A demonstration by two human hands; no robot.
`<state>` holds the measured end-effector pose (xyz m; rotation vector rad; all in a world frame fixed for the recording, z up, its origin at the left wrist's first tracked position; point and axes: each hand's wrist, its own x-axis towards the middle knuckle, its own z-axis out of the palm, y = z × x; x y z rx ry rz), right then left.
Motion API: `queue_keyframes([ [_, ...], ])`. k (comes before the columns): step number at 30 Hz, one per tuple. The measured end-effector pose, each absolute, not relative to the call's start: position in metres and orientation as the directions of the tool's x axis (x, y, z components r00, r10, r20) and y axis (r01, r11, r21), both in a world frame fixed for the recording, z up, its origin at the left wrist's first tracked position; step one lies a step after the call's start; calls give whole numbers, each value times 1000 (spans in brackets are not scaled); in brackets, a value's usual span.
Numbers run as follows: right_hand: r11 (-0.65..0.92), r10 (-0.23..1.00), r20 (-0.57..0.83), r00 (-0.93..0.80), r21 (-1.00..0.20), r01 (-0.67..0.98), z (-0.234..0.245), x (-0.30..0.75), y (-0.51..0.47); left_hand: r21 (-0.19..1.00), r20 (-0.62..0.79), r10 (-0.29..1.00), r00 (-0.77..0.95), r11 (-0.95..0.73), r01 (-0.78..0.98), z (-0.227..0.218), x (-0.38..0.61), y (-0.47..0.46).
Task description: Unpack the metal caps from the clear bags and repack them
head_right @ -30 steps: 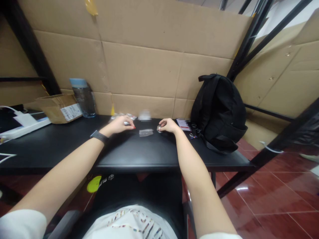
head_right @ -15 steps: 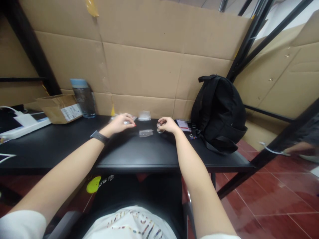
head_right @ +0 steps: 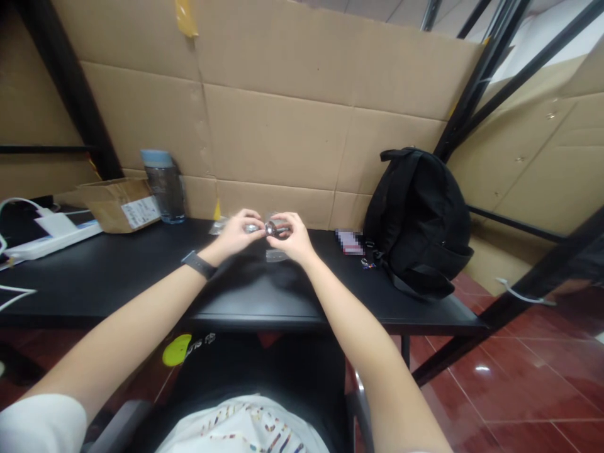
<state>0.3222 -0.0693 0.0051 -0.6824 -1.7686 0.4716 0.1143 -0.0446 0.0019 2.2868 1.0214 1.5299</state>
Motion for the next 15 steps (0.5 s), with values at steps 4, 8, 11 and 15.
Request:
queue_keyframes([
  [4, 756, 654, 723, -222, -629, 180, 1, 318, -70, 523, 739, 631, 234, -758, 390, 1, 119, -46],
  [8, 746, 664, 708, -238, -646, 160, 1, 320, -69, 490, 750, 612, 249, -768, 412, 1, 120, -48],
  [11, 737, 673, 697, -248, -658, 151, 0, 320, -69, 444, 767, 588, 256, -775, 451, 2, 120, -50],
  [15, 724, 687, 685, -243, -673, 148, 0, 319, -69, 412, 779, 572, 256, -775, 479, 2, 121, -51],
])
